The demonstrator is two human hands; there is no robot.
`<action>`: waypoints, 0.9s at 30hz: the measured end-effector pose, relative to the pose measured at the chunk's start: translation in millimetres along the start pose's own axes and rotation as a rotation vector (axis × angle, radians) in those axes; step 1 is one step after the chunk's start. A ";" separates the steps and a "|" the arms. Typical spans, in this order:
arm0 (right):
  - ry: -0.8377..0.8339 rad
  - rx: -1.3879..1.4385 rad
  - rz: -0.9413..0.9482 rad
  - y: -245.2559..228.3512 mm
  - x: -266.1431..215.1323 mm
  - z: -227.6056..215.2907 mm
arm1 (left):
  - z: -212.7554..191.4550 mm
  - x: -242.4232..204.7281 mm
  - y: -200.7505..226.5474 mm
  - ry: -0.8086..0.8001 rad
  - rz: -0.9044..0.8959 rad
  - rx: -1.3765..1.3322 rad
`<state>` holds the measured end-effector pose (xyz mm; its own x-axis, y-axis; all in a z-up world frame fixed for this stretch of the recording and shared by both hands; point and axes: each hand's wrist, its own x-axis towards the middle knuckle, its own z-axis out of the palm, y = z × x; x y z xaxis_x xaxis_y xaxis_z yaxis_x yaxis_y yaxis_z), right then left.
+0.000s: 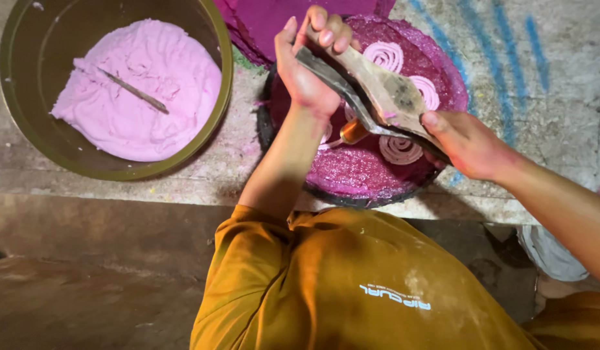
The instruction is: The person scoops pink dough from a bowl and uses a wooden mold to press and shape it into rose-like spirals on a glittery purple tray. They repeat this process to create multiple decorative shapes.
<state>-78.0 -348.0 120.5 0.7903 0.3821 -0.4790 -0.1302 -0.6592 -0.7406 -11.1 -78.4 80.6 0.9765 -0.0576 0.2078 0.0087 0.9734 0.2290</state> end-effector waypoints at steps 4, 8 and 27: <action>0.051 -0.120 -0.016 0.0 12.0 -1.2 | -13.2 6.3 0.5 0.009 0.001 -0.027; 0.105 -0.204 -0.118 -5.9 24.0 -6.9 | -24.4 17.7 1.3 -0.020 0.033 -0.020; 0.105 -0.280 -0.207 -29.2 88.2 18.7 | -59.7 40.0 45.4 -0.017 0.112 0.031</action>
<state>-15.8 -282.9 91.1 0.8417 0.4672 -0.2707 0.1967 -0.7321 -0.6522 41.2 -23.2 42.6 0.9672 0.0470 0.2496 -0.1071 0.9666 0.2329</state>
